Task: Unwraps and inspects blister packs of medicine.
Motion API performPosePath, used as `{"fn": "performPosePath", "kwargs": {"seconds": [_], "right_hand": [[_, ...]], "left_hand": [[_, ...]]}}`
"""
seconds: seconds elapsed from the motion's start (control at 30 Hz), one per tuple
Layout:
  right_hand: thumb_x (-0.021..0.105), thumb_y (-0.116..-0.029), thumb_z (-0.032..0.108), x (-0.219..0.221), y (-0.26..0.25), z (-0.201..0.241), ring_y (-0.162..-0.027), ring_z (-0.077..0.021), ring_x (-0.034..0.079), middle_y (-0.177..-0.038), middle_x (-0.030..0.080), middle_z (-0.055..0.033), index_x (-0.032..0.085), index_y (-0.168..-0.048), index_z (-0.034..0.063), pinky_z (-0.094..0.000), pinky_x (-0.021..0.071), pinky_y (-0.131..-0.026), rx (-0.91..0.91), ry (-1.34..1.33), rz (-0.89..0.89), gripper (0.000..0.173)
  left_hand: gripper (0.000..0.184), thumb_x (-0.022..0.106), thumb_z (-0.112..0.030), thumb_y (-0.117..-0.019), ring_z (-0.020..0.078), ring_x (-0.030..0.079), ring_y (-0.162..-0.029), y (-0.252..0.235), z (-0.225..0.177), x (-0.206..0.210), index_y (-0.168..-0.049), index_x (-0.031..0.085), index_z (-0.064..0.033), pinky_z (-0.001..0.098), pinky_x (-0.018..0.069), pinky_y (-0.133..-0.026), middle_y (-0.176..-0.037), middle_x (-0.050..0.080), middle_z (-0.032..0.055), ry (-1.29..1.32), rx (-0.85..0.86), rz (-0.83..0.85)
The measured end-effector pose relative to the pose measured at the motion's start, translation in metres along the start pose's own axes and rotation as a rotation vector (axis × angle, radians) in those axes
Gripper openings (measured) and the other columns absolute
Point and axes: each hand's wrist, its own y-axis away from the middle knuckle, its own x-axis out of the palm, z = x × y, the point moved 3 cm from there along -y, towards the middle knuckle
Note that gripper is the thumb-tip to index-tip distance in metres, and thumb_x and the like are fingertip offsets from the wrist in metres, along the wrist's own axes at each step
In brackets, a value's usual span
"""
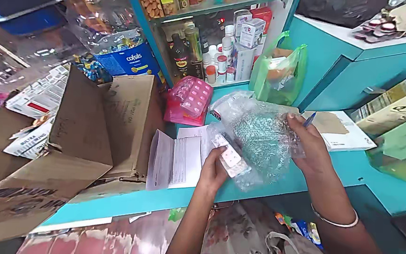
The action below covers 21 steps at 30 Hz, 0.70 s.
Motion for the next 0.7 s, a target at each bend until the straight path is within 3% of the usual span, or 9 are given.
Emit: {"fn": "performPosePath", "kwargs": {"seconds": [0.07, 0.17, 0.2, 0.27, 0.37, 0.4, 0.5, 0.6, 0.7], "right_hand": [[0.043, -0.1070, 0.018, 0.013, 0.004, 0.012, -0.071, 0.0014, 0.064, -0.084, 0.067, 0.0103, 0.065, -0.108, 0.0182, -0.0151, 0.0555, -0.065, -0.048, 0.038, 0.103, 0.021], [0.047, -0.1070, 0.023, 0.047, 0.009, 0.036, -0.067, 0.0039, 0.058, -0.080, 0.062, 0.0119, 0.065, -0.104, 0.0219, -0.0118, 0.0509, -0.060, -0.142, 0.119, 0.409, 0.018], [0.047, -0.1074, 0.024, 0.057, 0.010, 0.045, -0.065, 0.0041, 0.058, -0.078, 0.062, 0.0115, 0.065, -0.103, 0.0216, -0.0112, 0.0504, -0.058, -0.166, 0.135, 0.502, 0.018], [0.047, -0.1078, 0.024, 0.065, 0.008, 0.062, -0.063, 0.0046, 0.057, -0.078, 0.062, 0.0120, 0.064, -0.104, 0.0217, -0.0104, 0.0488, -0.054, -0.214, 0.102, 0.573, 0.018], [0.050, -0.1070, 0.024, 0.035, -0.005, 0.084, -0.073, 0.0060, 0.063, -0.090, 0.068, 0.0157, 0.065, -0.111, 0.0252, -0.0117, 0.0547, -0.064, -0.232, 0.021, 0.292, 0.016], [0.050, -0.1074, 0.025, 0.019, -0.013, 0.087, -0.077, 0.0062, 0.064, -0.093, 0.067, 0.0169, 0.064, -0.111, 0.0262, -0.0123, 0.0553, -0.068, -0.245, 0.049, 0.187, 0.015], [0.054, -0.1061, 0.027, -0.031, -0.040, 0.076, -0.078, 0.0054, 0.065, -0.093, 0.068, 0.0168, 0.066, -0.107, 0.0264, -0.0138, 0.0554, -0.069, -0.223, 0.191, -0.008, 0.012], [0.055, -0.1057, 0.026, -0.055, -0.050, 0.061, -0.078, 0.0047, 0.065, -0.091, 0.069, 0.0158, 0.065, -0.104, 0.0251, -0.0147, 0.0558, -0.069, -0.151, 0.170, -0.072, 0.010], [0.051, -0.1071, 0.024, -0.034, -0.035, 0.074, -0.083, 0.0048, 0.066, -0.094, 0.069, 0.0161, 0.065, -0.108, 0.0247, -0.0149, 0.0575, -0.073, -0.186, 0.084, 0.027, 0.013]], "left_hand": [[0.026, 0.049, -0.018, -0.1016, 0.0166, 0.071, -0.093, -0.007, 0.005, 0.002, -0.124, 0.050, -0.0051, 0.0359, 0.0605, -0.084, -0.102, 0.070, 0.0075, -0.221, -0.062, 0.012], [0.043, 0.052, -0.021, -0.1040, 0.0175, 0.069, -0.101, -0.010, 0.013, 0.009, -0.141, 0.037, -0.0042, 0.0363, 0.0589, -0.090, -0.113, 0.068, 0.0095, -0.291, -0.122, 0.012], [0.041, 0.051, -0.023, -0.1058, 0.0179, 0.070, -0.101, -0.009, 0.014, 0.013, -0.141, 0.038, -0.0057, 0.0361, 0.0593, -0.089, -0.113, 0.069, 0.0095, -0.265, -0.143, -0.006], [0.026, 0.047, -0.025, -0.1078, 0.0182, 0.073, -0.095, -0.009, 0.010, 0.021, -0.127, 0.053, -0.0077, 0.0356, 0.0616, -0.084, -0.104, 0.073, 0.0092, -0.159, -0.181, -0.055], [0.022, 0.044, -0.019, -0.1050, 0.0160, 0.073, -0.075, -0.008, 0.004, 0.019, -0.101, 0.062, -0.0077, 0.0324, 0.0632, -0.069, -0.083, 0.073, 0.0080, -0.020, -0.125, -0.146], [0.024, 0.042, -0.018, -0.1053, 0.0154, 0.073, -0.073, -0.008, 0.001, 0.015, -0.099, 0.062, -0.0070, 0.0312, 0.0631, -0.066, -0.081, 0.072, 0.0080, 0.023, -0.077, -0.158], [0.031, 0.037, -0.025, -0.1055, 0.0202, 0.075, -0.084, -0.005, -0.006, 0.005, -0.108, 0.061, -0.0050, 0.0364, 0.0638, -0.073, -0.092, 0.073, 0.0123, 0.143, -0.014, -0.121], [0.036, 0.033, -0.033, -0.1041, 0.0178, 0.074, -0.084, -0.002, -0.010, 0.005, -0.109, 0.058, -0.0087, 0.0357, 0.0629, -0.073, -0.091, 0.072, 0.0086, 0.084, -0.036, -0.167], [0.058, 0.031, -0.055, -0.1068, 0.0198, 0.071, -0.099, -0.005, -0.001, 0.009, -0.134, 0.051, -0.0077, 0.0390, 0.0607, -0.085, -0.109, 0.071, 0.0101, -0.084, -0.178, -0.136]]}}
